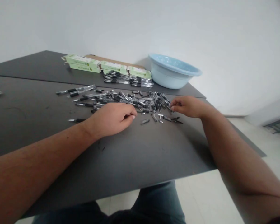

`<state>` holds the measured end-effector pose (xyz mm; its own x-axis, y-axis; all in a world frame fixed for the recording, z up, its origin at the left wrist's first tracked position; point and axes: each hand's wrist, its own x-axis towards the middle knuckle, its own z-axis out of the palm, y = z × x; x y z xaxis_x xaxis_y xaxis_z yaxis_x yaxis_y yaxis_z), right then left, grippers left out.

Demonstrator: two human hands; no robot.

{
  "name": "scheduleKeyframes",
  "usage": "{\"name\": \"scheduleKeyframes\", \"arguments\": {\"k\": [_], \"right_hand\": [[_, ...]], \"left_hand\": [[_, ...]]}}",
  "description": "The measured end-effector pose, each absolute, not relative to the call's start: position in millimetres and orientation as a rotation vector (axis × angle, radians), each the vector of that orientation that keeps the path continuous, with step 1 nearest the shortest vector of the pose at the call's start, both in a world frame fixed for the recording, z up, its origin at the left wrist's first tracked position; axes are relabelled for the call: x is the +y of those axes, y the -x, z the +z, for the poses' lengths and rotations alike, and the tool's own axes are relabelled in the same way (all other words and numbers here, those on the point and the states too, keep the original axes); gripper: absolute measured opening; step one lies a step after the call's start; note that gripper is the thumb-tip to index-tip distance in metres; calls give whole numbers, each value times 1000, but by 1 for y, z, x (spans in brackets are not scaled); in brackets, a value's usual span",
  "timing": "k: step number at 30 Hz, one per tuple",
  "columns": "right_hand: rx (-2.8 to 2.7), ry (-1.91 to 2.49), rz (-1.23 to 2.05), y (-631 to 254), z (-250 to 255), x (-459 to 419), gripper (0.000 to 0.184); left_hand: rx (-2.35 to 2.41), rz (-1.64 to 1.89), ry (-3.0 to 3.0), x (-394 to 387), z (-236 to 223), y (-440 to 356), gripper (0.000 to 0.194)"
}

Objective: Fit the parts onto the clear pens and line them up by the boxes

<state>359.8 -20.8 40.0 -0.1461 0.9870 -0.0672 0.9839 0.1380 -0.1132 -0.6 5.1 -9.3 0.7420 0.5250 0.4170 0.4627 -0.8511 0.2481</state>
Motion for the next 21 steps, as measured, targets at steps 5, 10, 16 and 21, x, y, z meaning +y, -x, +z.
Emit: {"name": "scheduleKeyframes", "arguments": {"k": [5, 10, 16, 21], "right_hand": [[-2418, 1946, 271, -354, 38, -20, 30], [-2434, 2008, 259, -346, 34, -20, 30], [-2543, 2093, 96, -339, 29, -16, 29], [-2623, 2131, 73, -337, 26, -13, 27]], "left_hand": [[835, 712, -2816, 4, -7, 1, 26], [858, 676, -2823, 3, -5, 2, 28], [847, 685, -2819, 3, -6, 1, 28], [862, 670, -2809, 2, -6, 1, 27]]}}
